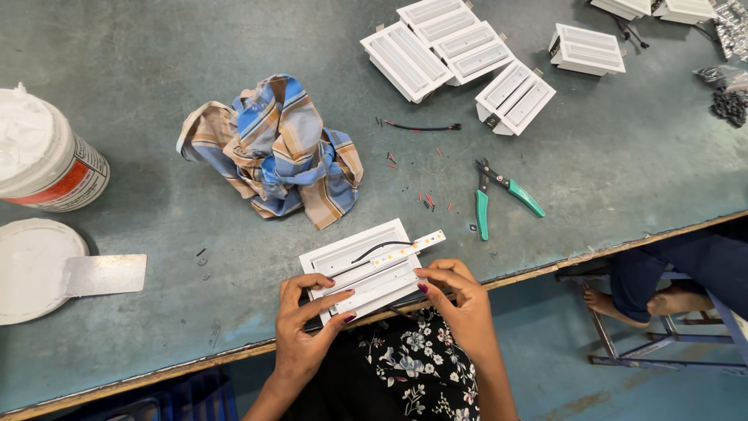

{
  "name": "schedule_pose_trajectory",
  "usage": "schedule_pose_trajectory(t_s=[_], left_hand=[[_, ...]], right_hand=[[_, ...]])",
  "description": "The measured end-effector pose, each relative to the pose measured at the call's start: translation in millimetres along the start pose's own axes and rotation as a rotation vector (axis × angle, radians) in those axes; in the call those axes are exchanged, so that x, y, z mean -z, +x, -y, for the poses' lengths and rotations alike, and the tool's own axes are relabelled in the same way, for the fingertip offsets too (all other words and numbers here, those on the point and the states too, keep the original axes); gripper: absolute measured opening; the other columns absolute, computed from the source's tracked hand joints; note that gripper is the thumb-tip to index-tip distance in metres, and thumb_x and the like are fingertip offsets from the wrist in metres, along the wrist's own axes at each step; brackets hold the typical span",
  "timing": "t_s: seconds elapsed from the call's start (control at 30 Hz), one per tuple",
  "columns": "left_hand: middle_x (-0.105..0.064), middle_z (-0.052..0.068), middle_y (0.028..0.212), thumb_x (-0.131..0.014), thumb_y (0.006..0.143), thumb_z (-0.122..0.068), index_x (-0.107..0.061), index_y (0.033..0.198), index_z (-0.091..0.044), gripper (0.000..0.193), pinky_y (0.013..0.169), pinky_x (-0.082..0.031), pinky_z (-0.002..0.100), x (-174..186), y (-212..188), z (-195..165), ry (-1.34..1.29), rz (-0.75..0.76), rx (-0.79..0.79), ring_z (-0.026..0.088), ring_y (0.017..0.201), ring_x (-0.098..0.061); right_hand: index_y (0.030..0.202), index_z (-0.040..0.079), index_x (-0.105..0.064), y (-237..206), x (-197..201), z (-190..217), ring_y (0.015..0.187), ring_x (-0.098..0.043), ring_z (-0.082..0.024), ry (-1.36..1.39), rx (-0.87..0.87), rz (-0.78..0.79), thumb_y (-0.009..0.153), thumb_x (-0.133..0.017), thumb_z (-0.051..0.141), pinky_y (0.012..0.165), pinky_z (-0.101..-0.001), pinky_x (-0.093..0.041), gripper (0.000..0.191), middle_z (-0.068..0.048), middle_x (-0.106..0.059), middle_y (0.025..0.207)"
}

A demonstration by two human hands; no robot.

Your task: The person applies adhesive to LED strips and presses them into a white housing. They use a small metal spatula to spread the adhesive and then press the strips into place, repeating the process for multiple strips within the same housing.

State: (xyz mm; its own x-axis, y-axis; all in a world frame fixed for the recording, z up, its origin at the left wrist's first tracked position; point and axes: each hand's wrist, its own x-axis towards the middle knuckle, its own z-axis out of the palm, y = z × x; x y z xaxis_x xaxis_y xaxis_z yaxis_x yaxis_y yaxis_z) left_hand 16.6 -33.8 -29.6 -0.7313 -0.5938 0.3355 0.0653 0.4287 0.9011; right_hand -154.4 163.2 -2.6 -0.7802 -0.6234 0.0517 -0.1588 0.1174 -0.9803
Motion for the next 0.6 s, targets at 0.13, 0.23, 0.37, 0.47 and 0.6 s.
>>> schedule_pose_trajectory(t_s=[0.13,0.23,0.37,0.47,0.6], left_hand=[[-0.063,0.004,0.112,-0.087,0.070,-0.024,-0.084,0.103,-0.014,0.034,0.097,-0.045,0.037,0,0,1,0.016,0.001,0.013,0.023,0.110,-0.052],[-0.064,0.004,0.112,-0.086,0.070,-0.023,-0.084,0.103,-0.014,0.034,0.096,-0.045,0.037,0,2,0,0.021,-0.007,0.013,0.023,0.109,-0.052],[-0.063,0.004,0.112,-0.086,0.070,-0.022,-0.084,0.103,-0.015,0.034,0.096,-0.044,0.037,0,3,-3,0.037,-0.011,0.029,0.023,0.109,-0.052],[-0.063,0.005,0.114,-0.086,0.069,-0.022,-0.084,0.103,-0.015,0.035,0.097,-0.045,0.037,1,1,-7,0.077,-0.014,0.066,0.024,0.109,-0.051],[-0.063,0.005,0.117,-0.086,0.068,-0.021,-0.083,0.105,-0.016,0.037,0.100,-0.043,0.039,1,-3,-10,0.125,-0.040,0.066,0.025,0.112,-0.051]], right_hand=[[0.111,-0.005,-0.075,3,0,-8,0.095,-0.060,-0.012,0.143,-0.080,0.006,0.092,-0.071,0.005,0.082,-0.0254,-0.050,0.021,-0.005,-0.059,0.111],[0.108,-0.006,-0.074,8,1,-10,0.096,-0.060,-0.011,0.187,-0.074,0.027,0.093,-0.071,0.005,0.084,-0.0246,-0.049,0.019,-0.004,-0.059,0.108],[0.107,-0.005,-0.074,12,4,-11,0.095,-0.060,-0.010,0.204,-0.134,0.056,0.092,-0.072,0.007,0.085,-0.0235,-0.049,0.019,-0.002,-0.059,0.104],[0.107,-0.005,-0.075,13,6,-8,0.092,-0.058,-0.010,0.184,-0.203,0.064,0.092,-0.073,0.009,0.083,-0.0240,-0.047,0.021,-0.002,-0.058,0.101],[0.107,-0.005,-0.074,15,4,-1,0.092,-0.058,-0.010,0.211,-0.231,0.079,0.091,-0.074,0.009,0.083,-0.0248,-0.047,0.021,-0.002,-0.056,0.099]])
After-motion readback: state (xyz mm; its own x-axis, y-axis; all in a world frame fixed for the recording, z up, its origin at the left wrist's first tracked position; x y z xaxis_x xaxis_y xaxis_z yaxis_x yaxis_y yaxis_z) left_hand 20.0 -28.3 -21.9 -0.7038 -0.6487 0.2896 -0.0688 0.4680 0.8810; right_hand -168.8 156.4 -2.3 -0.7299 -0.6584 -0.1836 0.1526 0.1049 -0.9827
